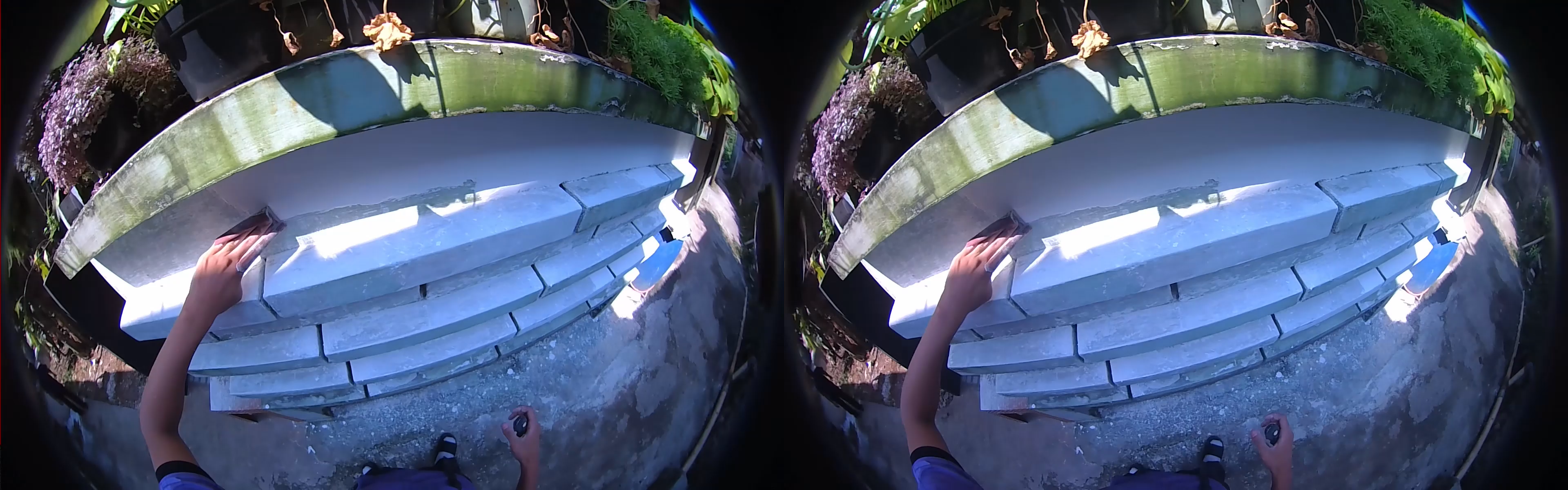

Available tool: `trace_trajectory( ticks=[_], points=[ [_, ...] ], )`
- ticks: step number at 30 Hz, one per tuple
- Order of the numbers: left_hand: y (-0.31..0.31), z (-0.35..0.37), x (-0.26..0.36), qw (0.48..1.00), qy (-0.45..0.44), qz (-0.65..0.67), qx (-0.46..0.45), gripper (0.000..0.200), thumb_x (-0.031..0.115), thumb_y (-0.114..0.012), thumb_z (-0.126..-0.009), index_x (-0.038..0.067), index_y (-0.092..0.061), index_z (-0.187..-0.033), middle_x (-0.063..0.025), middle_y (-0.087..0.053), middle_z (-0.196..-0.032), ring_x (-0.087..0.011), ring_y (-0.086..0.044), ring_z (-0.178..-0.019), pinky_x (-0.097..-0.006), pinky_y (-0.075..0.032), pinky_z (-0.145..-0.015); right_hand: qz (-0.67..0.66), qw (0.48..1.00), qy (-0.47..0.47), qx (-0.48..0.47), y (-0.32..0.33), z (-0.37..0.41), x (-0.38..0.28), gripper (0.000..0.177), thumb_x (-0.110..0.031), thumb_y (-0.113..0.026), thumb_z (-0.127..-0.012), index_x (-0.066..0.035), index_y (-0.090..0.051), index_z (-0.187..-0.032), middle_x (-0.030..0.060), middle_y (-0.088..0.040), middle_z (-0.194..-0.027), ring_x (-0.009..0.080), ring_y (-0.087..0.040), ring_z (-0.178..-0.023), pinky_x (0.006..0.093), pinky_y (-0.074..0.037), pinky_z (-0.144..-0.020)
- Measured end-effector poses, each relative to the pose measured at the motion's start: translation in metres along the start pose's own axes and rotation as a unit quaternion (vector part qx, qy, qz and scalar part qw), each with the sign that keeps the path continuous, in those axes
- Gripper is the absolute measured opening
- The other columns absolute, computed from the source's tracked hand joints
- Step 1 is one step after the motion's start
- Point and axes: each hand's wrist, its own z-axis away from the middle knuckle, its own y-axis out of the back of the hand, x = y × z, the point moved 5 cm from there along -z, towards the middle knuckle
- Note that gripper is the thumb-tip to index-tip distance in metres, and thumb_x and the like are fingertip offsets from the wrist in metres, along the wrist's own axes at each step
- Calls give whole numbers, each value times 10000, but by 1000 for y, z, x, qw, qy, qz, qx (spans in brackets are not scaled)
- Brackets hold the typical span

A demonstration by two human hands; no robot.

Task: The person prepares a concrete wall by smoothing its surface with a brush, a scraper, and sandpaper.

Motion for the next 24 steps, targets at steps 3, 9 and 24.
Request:
trace_trajectory(
  ticks=[3, 9, 24],
  points=[
    [21, 67, -50, 997, 77, 0, 5, 762, -92, -502, -720, 106, -470, -1455, -140, -555, -1425, -304, -495, -1354, -422, -369, -1153, -13, 998, 6, -63, -31, 0, -14, 346, -105, -761, -783, -38, -579, -1070, 25, -593, -903, 98, -512, -786, 270, -434, -716],
    [84, 231, -102, 962, 260, -31, 74, 786, -115, -485, -700, 26, -435, -1471, -187, -461, -1505, -344, -430, -1407, -445, -347, -1157, -48, 989, -1, -140, -103, -7, -27, 255, -106, -730, -819, -36, -600, -1027, 25, -590, -883, 112, -524, -773, 290, -448, -721],
    [-139, 435, 91, 730, 487, 480, 6, 588, 162, -629, -954, -116, -381, -1410, -293, -455, -1403, -411, -444, -1318, -449, -306, -1133, 40, 792, 552, -258, -310, -4, -374, 335, -370, -782, -784, -76, -621, -792, 49, -560, -774, 228, -526, -750, 371, -388, -728]
  ],
)
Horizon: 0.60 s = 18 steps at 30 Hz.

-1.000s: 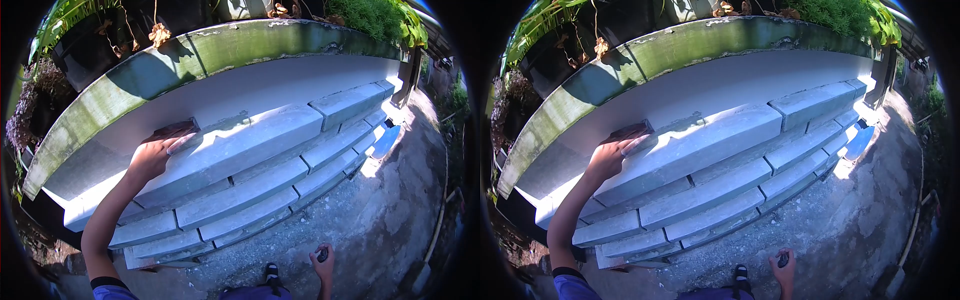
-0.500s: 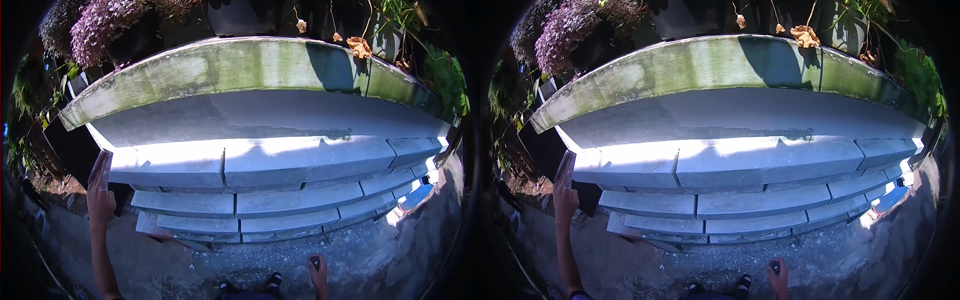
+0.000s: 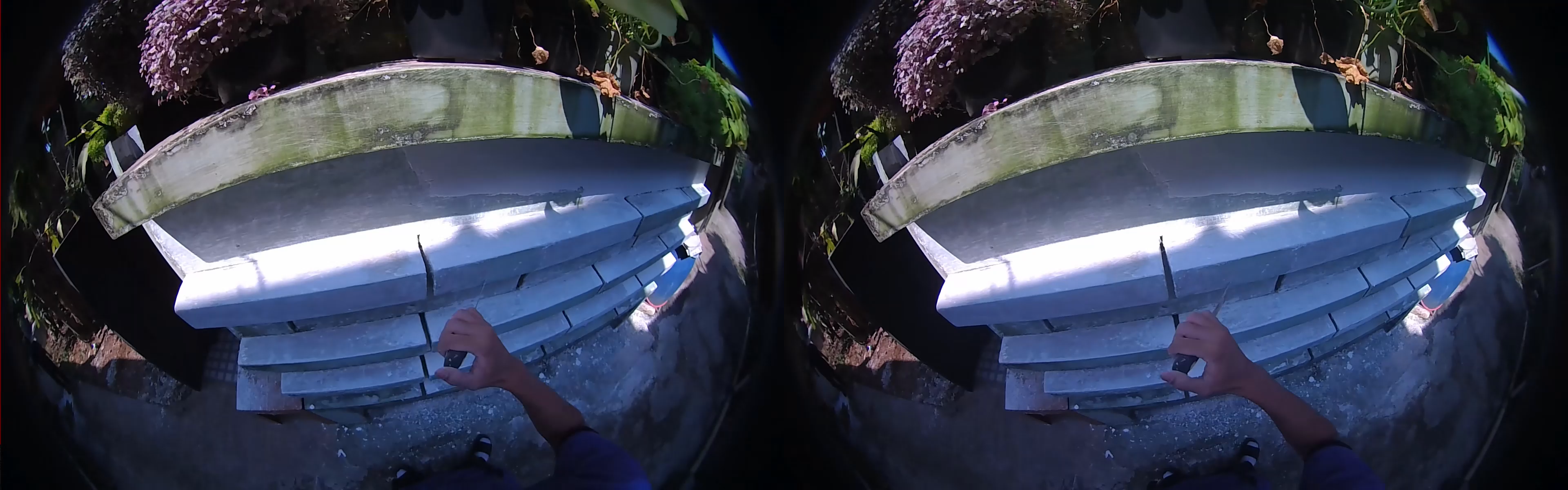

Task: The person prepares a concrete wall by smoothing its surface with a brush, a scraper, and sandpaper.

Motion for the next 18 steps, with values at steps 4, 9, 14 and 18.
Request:
trace_trajectory(
  ticks=[4, 9, 14, 18],
  points=[
    [68, -88, 39, 988, -142, -27, 51, 590, 162, -628, -955, -116, -380, -1411, -294, -454, -1405, -411, -442, -1320, -449, -304, -1134, 92, 990, 93, 49, -16, -95, -33, 272, -310, -777, -732, -104, -606, -687, 32, -555, -678, 215, -546, -686, 356, -407, -679],
    [173, -200, 94, 945, -252, -120, 173, 591, 162, -628, -955, -117, -378, -1413, -295, -452, -1408, -411, -439, -1323, -448, -302, -1135, 144, 954, 245, 94, -49, -172, -60, 353, -353, -794, -719, -119, -540, -646, 25, -525, -643, 205, -533, -593, 350, -408, -534],
    [214, -284, 121, 938, -245, -172, 172, 593, 162, -627, -955, -117, -376, -1414, -296, -449, -1410, -411, -437, -1326, -448, -300, -1137, 245, 898, 341, 129, -57, -207, 6, 394, -368, -771, -727, -139, -473, -609, 10, -426, -588, 191, -482, -531, 343, -372, -459],
    [214, -309, 122, 945, -230, -179, 148, 594, 161, -627, -955, -117, -375, -1416, -296, -448, -1412, -410, -435, -1328, -448, -298, -1138, 237, 898, 324, 182, -61, -212, -4, 402, -355, -769, -695, -148, -444, -580, 4, -406, -585, 191, -450, -498, 333, -346, -440]
  ],
)
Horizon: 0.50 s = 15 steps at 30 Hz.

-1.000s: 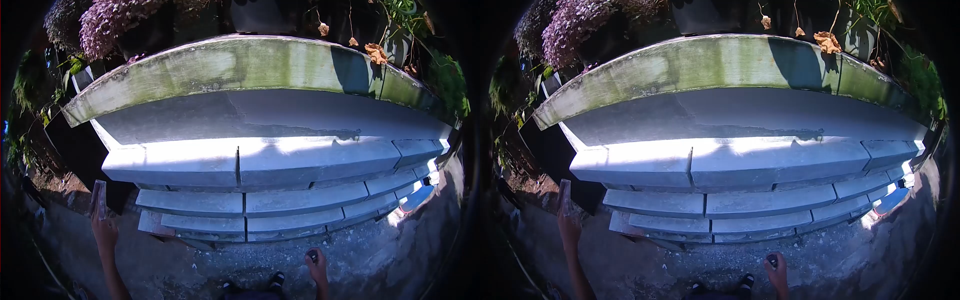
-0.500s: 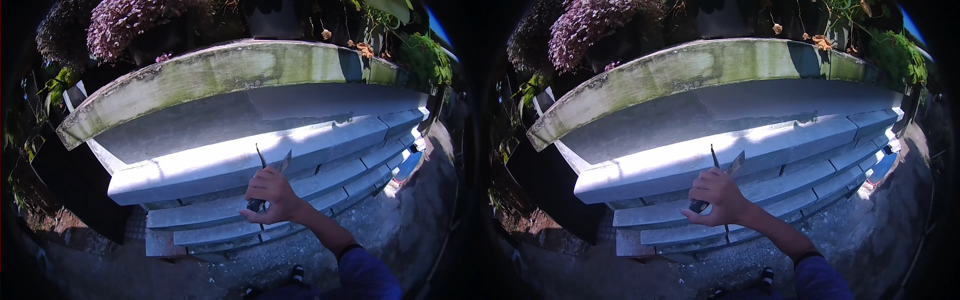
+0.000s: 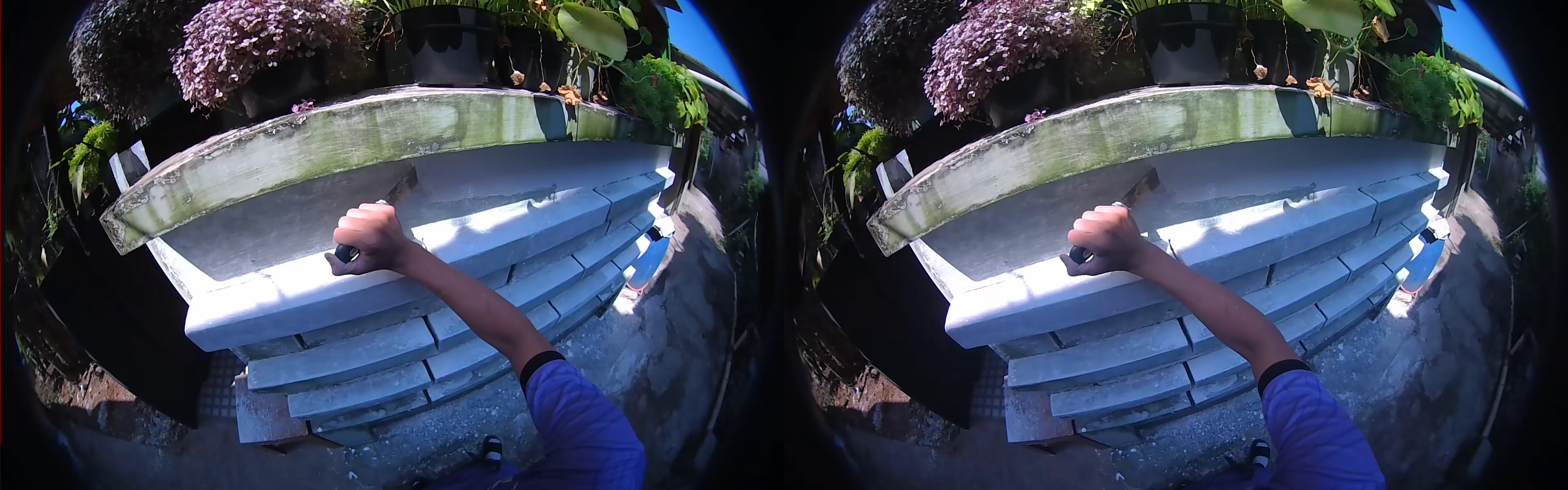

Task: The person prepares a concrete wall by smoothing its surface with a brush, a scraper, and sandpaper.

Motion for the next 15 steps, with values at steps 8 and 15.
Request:
trace_trajectory(
  ticks=[8, 15],
  points=[
    [-4, -8, -2, 1000, -9, 11, -12, 597, 161, -626, -955, -118, -372, -1418, -297, -444, -1416, -410, -431, -1332, -447, -294, -1140, -9, 999, -22, 21, -11, -7, 11, 383, -328, -762, -678, -126, -449, -588, 33, -393, -530, 230, -460, -450, 348, -361, -426],
    [-4, -8, -4, 1000, -14, 18, -14, 599, 161, -625, -956, -118, -369, -1421, -299, -441, -1420, -410, -428, -1336, -446, -291, -1142, -13, 999, 27, -27, -20, -9, -32, 393, -373, -767, -710, -136, -478, -591, 23, -414, -570, 211, -480, -489, 342, -394, -449]
  ],
)
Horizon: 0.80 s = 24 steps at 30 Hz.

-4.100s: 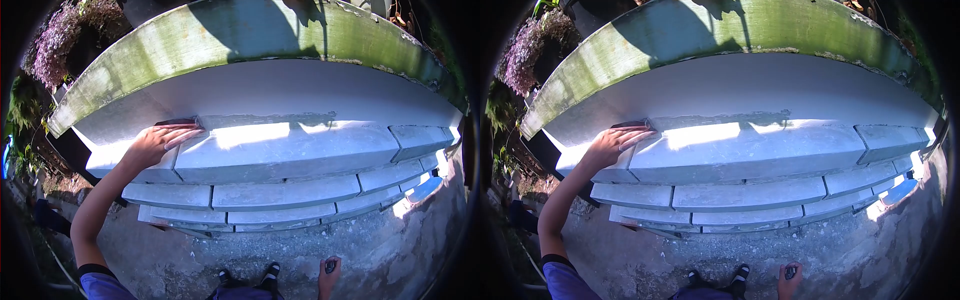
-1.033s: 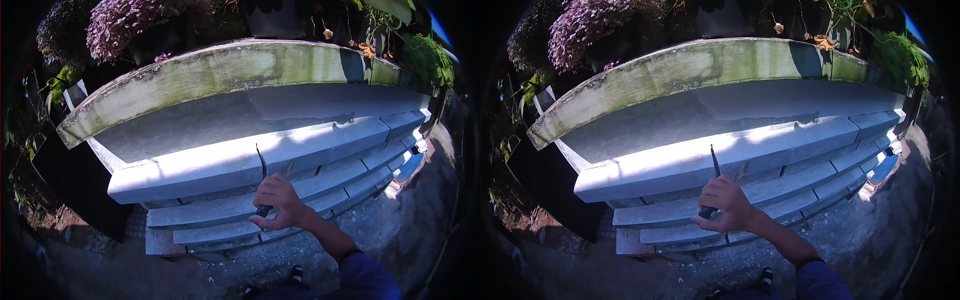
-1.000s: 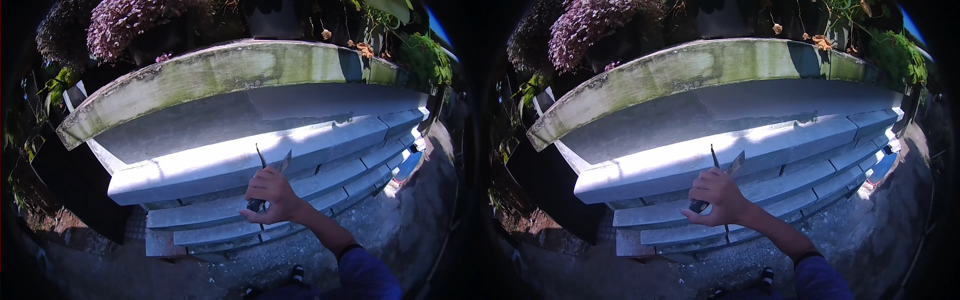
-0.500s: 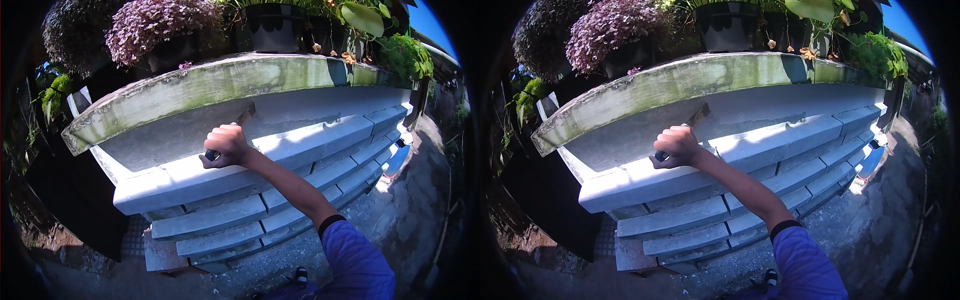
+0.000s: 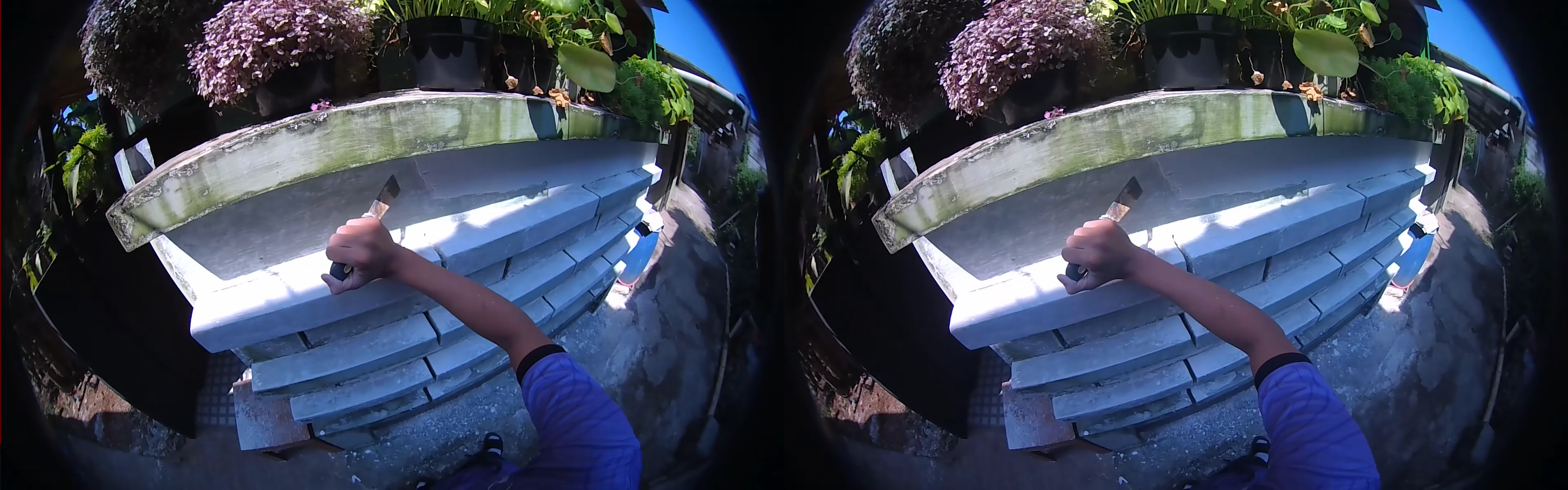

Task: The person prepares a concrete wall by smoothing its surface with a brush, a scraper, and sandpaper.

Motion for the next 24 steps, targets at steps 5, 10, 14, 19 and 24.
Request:
trace_trajectory(
  ticks=[5, 10, 14, 19, 24],
  points=[
    [2, 1, -2, 1000, -1, 0, -4, 601, 160, -624, -956, -119, -368, -1422, -299, -439, -1422, -410, -426, -1338, -446, -289, -1144, 136, 979, -117, 98, 33, 48, 81, 344, -316, -757, -651, -129, -479, -568, 25, -460, -499, 227, -506, -422, 344, -395, -411],
    [0, -5, 1, 1000, -1, 0, -2, 603, 160, -624, -956, -119, -366, -1424, -300, -437, -1425, -409, -423, -1341, -445, -286, -1145, -36, 999, 28, -5, 17, 12, -17, 429, -396, -738, -721, -128, -429, -592, 19, -397, -574, 188, -466, -481, 343, -356, -442],
    [0, -3, 1, 1000, 3, -1, -1, 604, 160, -623, -956, -119, -365, -1425, -301, -435, -1427, -409, -421, -1343, -445, -285, -1146, 84, 995, -51, 6, 24, 35, 52, 381, -373, -742, -667, -147, -452, -566, 23, -413, -530, 215, -496, -467, 362, -390, -442],
    [0, -4, 4, 1000, 4, 2, 2, 606, 160, -623, -957, -120, -363, -1427, -302, -433, -1430, -409, -419, -1346, -445, -282, -1147, 97, 992, -66, 39, 52, 41, 48, 367, -375, -734, -685, -137, -473, -587, 24, -434, -531, 215, -515, -468, 358, -412, -449],
    [0, -3, 4, 1000, 9, 3, 4, 607, 159, -622, -957, -120, -361, -1428, -302, -431, -1432, -409, -417, -1349, -444, -280, -1149, -14, 999, 30, -8, 21, 34, 4, 446, -433, -753, -692, -136, -435, -596, 18, -410, -579, 202, -477, -488, 340, -373, -447]
  ],
)
